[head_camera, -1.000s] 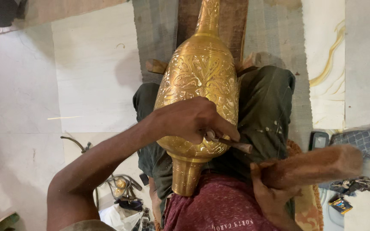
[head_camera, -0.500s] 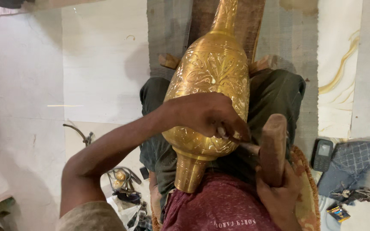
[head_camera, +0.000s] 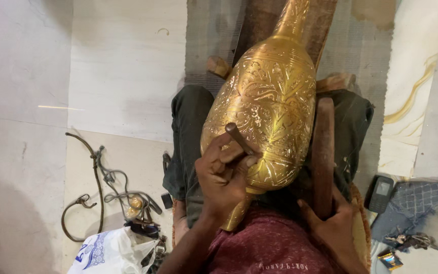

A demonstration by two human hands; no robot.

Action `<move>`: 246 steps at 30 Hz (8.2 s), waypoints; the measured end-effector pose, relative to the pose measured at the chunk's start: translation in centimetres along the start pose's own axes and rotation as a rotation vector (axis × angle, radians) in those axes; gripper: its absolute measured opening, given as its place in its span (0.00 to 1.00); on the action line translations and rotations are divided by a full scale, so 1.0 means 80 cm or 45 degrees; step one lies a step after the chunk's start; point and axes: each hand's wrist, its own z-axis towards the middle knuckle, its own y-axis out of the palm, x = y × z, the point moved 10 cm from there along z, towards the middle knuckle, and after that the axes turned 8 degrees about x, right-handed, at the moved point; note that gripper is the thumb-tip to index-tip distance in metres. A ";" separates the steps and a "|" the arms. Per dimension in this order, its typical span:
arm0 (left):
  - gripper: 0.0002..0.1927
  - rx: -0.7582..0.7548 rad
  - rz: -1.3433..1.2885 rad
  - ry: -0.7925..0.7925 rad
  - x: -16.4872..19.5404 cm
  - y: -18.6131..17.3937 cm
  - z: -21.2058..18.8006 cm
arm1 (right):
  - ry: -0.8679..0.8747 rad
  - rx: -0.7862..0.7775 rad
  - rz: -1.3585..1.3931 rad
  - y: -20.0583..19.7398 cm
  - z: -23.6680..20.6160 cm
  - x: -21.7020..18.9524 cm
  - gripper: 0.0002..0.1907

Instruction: The person sits on the floor and uses a wooden mallet and a metal chisel to engrave intricate floral patterns onto a large brass vessel. The person repeatedly strikes the chisel to create detailed designs on the surface of the vessel.

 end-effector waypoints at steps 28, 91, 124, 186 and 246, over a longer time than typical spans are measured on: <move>0.11 0.314 0.589 0.498 0.017 -0.016 -0.034 | -0.837 -0.572 -1.047 0.020 0.065 -0.372 0.34; 0.12 0.063 0.409 0.468 0.007 -0.012 -0.010 | -0.611 -0.769 -1.893 0.042 0.070 -0.382 0.18; 0.16 -0.088 0.466 0.347 -0.006 -0.011 0.000 | -0.447 -0.689 -1.586 0.022 0.096 -0.348 0.15; 0.26 -0.117 0.523 0.390 0.002 -0.014 -0.001 | -0.257 -0.595 -1.309 0.011 0.101 -0.326 0.15; 0.17 0.005 0.468 0.258 -0.004 -0.025 -0.005 | -0.287 -0.587 -1.303 0.006 0.101 -0.300 0.21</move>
